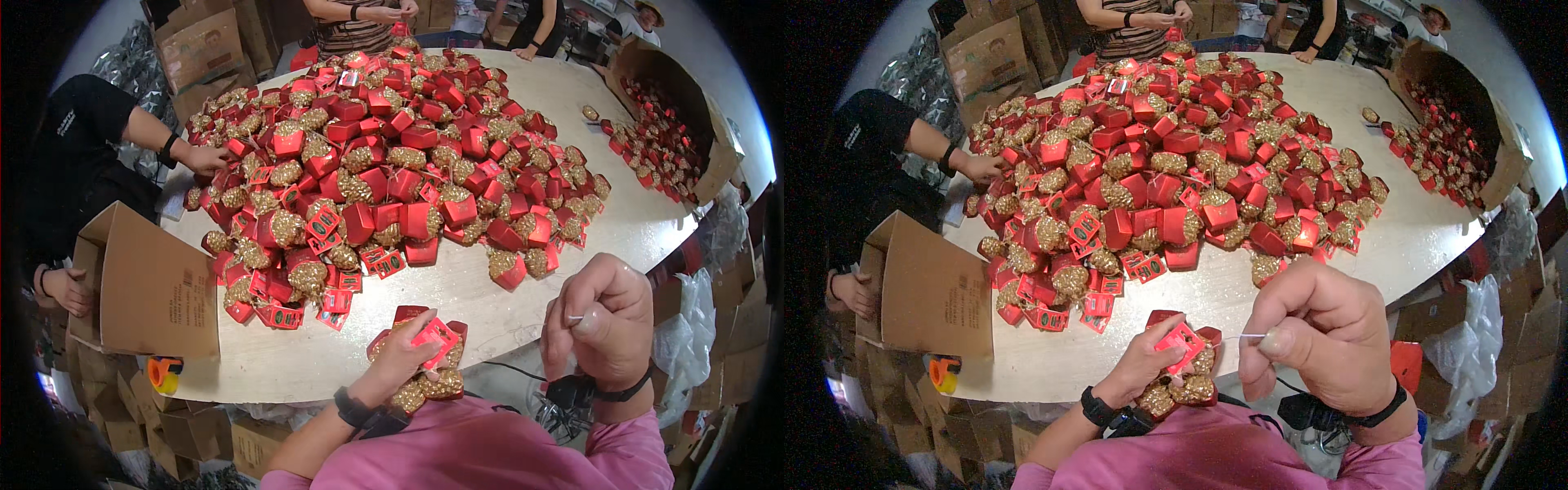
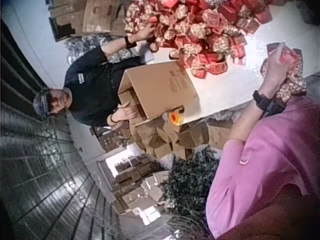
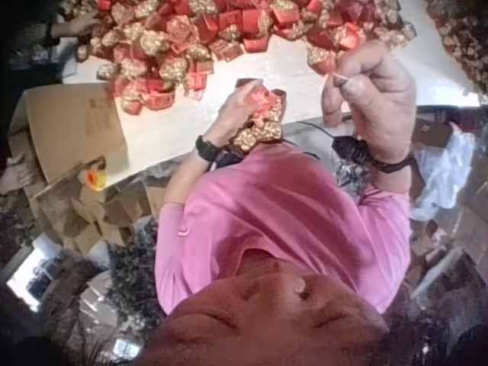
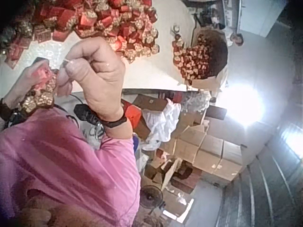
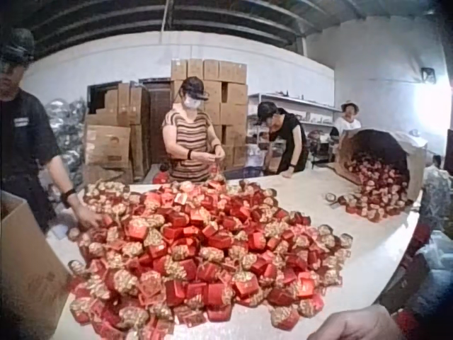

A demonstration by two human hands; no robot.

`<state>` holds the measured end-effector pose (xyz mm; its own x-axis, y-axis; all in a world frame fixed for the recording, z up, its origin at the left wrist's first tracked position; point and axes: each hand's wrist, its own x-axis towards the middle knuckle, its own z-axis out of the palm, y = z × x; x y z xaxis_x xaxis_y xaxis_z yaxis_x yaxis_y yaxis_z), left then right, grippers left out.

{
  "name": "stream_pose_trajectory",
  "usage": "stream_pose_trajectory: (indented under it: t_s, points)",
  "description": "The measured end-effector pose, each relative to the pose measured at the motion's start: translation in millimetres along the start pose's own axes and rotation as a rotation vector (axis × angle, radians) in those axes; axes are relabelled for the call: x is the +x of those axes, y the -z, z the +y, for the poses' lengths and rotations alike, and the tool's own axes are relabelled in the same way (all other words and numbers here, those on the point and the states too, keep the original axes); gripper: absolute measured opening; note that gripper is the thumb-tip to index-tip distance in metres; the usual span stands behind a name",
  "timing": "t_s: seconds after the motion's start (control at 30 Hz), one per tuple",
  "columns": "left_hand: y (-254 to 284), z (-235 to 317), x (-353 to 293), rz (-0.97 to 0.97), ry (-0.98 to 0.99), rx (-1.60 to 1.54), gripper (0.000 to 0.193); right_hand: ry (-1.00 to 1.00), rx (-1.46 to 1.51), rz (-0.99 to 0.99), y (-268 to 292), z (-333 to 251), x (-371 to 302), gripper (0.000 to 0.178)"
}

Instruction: Sort and organize small red and gold gift boxes in a warehouse setting.

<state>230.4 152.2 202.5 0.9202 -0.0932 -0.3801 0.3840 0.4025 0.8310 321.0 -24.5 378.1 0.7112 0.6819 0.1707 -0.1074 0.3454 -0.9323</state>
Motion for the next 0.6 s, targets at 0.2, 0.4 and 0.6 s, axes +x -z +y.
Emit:
stream_pose_trajectory:
  t_s: [0.2, 0.4, 0.6]
  points:
    - [-4.8, -0.8, 2.2, -0.009, 0.016, 0.029, 0.058, -0.064, -0.032, -0.028, 1.6, 2.3, -4.0, 0.012]
    - [-6.1, -3.9, 1.1, -0.013, -0.008, 0.026, 0.058, -0.089, -0.028, -0.061, 3.5, 5.9, -1.6, 0.010]
    - [-6.7, -3.1, 3.7, -0.019, -0.008, 0.036, 0.057, -0.092, -0.036, -0.087, 4.7, 8.1, -0.7, 0.010]
